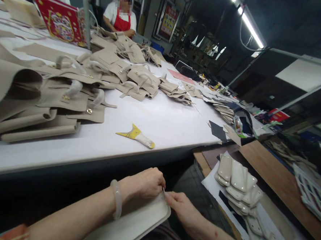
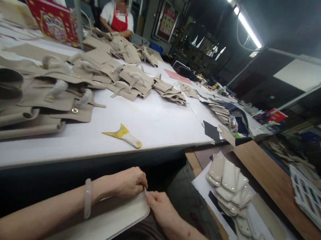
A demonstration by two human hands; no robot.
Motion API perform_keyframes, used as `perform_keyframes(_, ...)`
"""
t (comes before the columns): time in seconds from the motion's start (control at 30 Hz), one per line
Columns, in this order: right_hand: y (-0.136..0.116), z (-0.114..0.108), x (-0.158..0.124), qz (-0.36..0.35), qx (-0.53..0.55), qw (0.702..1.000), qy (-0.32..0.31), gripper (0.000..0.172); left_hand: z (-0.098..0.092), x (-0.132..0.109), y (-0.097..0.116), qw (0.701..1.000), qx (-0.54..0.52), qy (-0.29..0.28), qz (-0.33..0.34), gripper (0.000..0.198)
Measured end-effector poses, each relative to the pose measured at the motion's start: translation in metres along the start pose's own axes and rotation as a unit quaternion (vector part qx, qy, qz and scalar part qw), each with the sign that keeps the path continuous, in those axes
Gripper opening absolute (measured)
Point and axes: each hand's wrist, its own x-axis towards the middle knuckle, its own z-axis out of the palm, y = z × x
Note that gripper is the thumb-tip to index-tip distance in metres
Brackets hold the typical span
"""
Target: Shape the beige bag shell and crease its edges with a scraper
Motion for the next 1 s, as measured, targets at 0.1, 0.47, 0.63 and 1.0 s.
perform_keyframes(0.1, -0.006, -0.002, 0.003, 0.045, 0.116, 0.990, -0.063, 0.054, -0.003, 0.001, -0.001, 1.000, -0.009, -0.011, -0.002, 0.036)
perform_keyframes(0.47, -0.024, -0.006, 0.012, 0.078, -0.054, 0.994, -0.056, 0.057, -0.037, -0.039, -0.001, 0.996, -0.058, -0.019, -0.058, 0.026)
perform_keyframes(0.63, -0.014, 0.003, 0.006, 0.053, -0.019, 0.997, -0.055, 0.054, -0.027, -0.101, 0.005, 0.982, -0.049, 0.078, -0.163, 0.036)
perform_keyframes(1.0, 0.009, -0.026, 0.071, 0.034, 0.086, 0.975, -0.200, 0.084, 0.038, -0.117, 0.045, 0.928, 0.123, 0.312, -0.159, 0.030)
